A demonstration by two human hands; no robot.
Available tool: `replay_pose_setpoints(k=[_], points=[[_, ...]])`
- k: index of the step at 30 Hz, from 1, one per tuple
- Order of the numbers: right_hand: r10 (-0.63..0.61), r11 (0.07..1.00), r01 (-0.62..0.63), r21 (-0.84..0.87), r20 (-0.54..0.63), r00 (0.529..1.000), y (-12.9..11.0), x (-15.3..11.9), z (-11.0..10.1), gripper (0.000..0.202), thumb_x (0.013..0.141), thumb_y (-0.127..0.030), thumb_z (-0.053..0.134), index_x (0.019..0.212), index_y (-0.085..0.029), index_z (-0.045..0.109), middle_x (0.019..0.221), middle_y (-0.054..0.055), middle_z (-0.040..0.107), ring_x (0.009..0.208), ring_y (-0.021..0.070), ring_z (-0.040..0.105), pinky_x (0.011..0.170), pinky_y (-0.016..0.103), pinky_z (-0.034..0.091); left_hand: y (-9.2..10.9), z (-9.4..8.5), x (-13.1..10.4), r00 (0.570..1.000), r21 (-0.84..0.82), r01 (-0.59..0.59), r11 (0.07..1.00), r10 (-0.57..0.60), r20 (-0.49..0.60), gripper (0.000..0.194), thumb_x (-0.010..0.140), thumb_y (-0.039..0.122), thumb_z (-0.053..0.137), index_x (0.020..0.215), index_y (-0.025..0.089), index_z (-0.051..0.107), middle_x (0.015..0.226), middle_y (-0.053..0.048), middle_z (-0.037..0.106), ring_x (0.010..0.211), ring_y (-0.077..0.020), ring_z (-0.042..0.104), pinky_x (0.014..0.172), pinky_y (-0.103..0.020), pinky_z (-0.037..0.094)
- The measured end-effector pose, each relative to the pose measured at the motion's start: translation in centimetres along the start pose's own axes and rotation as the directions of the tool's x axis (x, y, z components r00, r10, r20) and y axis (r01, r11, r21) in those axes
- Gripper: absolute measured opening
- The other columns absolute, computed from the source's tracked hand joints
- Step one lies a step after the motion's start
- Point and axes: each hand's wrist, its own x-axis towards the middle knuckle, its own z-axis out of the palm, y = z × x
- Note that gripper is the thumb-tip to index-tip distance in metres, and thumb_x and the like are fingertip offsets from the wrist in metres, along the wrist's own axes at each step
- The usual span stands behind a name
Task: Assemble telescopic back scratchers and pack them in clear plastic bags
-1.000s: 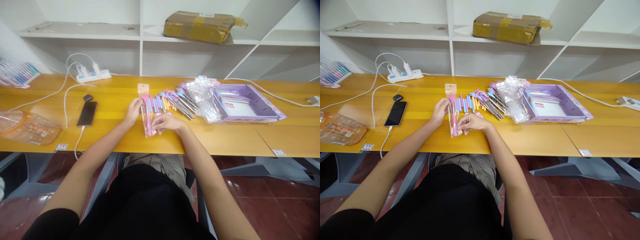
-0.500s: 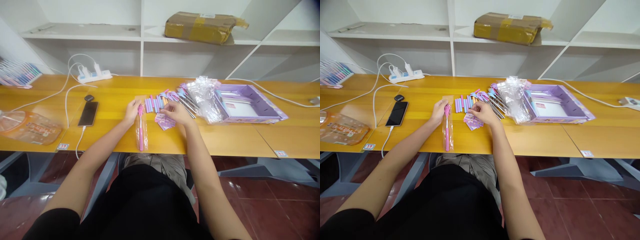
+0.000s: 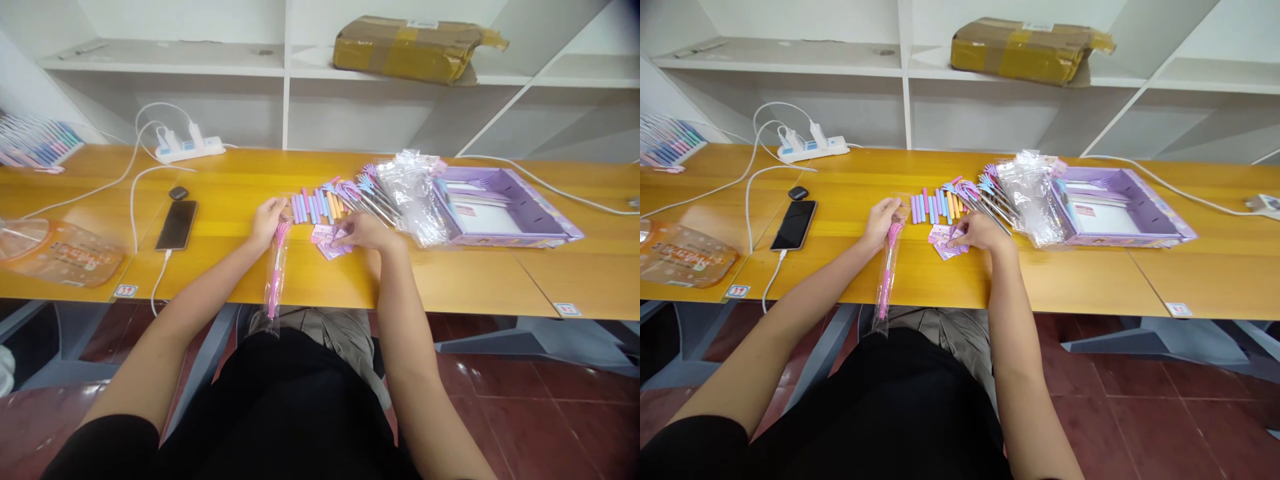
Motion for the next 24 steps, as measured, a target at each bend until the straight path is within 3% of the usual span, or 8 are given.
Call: replay_pose_setpoints(k=[4,7,11,15,17,20,24], points=[[0.006,0.984,-0.006,0.176,0.000,1.000,-1.1,-0.2,-0.3,0.045,0.077,-0.065,0.093,0.080,-0.023,0.076,0.084,0.004,0.074,0.078,0.0212,0.062,0.071,0.035,0.046,0.3,0.3,-0.4,1.000,-0.030,0.027,0.999,-0.027,0.011,0.041,0.103,0.052,0.082,0.081,0.022,0.065,0.073,0.001,0.067,0.068,-0.0129,0.066,0.067,-0.024,0.053],[0.022,0.952,0.008,0.306,-0.095,0.995,-2.4,-0.4,-0.7,0.049,0.083,-0.069,0.088,0.086,-0.023,0.071,0.082,0.002,0.068,0.076,0.0193,0.057,0.072,0.034,0.044,0.2,0.5,-0.5,0.998,-0.026,0.054,0.998,-0.053,0.039,0.042,0.104,0.047,0.082,0.078,0.021,0.061,0.074,0.000,0.069,0.067,-0.0134,0.068,0.070,-0.026,0.055],[-0.018,0.879,0.123,0.461,-0.226,0.974,-4.8,-0.5,-0.1,0.059,0.097,-0.084,0.069,0.092,-0.026,0.061,0.081,0.000,0.057,0.073,0.0178,0.049,0.069,0.034,0.045,-0.1,1.0,-1.3,0.980,0.062,0.094,0.994,-0.104,0.167,0.035,0.101,0.043,0.084,0.084,0.022,0.062,0.078,-0.001,0.073,0.070,-0.0180,0.074,0.072,-0.030,0.058],[0.000,0.776,0.081,0.625,-0.128,0.992,-6.6,-0.2,2.0,0.060,0.099,-0.089,0.063,0.098,-0.029,0.052,0.081,-0.001,0.053,0.063,0.0172,0.045,0.056,0.033,0.042,-0.1,1.7,-2.6,0.962,0.171,0.019,0.985,-0.065,0.264,0.028,0.099,0.042,0.084,0.090,0.023,0.066,0.075,0.000,0.072,0.076,-0.0199,0.074,0.076,-0.030,0.058],[-0.005,0.765,0.076,0.639,-0.112,0.994,-6.8,0.1,3.1,0.056,0.098,-0.083,0.070,0.104,-0.030,0.052,0.083,-0.001,0.054,0.062,0.0175,0.048,0.056,0.033,0.045,0.1,1.8,-3.2,0.950,0.207,-0.011,0.978,-0.054,0.308,0.024,0.100,0.040,0.081,0.092,0.023,0.067,0.077,0.000,0.073,0.079,-0.0202,0.074,0.078,-0.030,0.058],[-0.028,0.792,0.134,0.595,-0.183,0.983,-6.3,0.6,3.8,0.052,0.094,-0.072,0.080,0.111,-0.030,0.055,0.088,-0.001,0.059,0.070,0.0196,0.057,0.066,0.036,0.054,0.7,1.6,-3.6,0.926,0.223,-0.065,0.973,-0.025,0.376,0.017,0.100,0.036,0.079,0.097,0.022,0.069,0.088,-0.001,0.078,0.086,-0.0206,0.074,0.084,-0.031,0.058],[0.005,0.803,0.129,0.581,-0.224,0.975,-5.6,1.0,3.6,0.051,0.097,-0.075,0.075,0.112,-0.030,0.059,0.091,0.001,0.066,0.070,0.0211,0.060,0.070,0.041,0.058,1.4,1.4,-3.5,0.919,0.244,-0.113,0.963,0.008,0.394,0.013,0.098,0.033,0.078,0.098,0.022,0.071,0.092,-0.001,0.078,0.089,-0.0214,0.074,0.084,-0.031,0.055]])
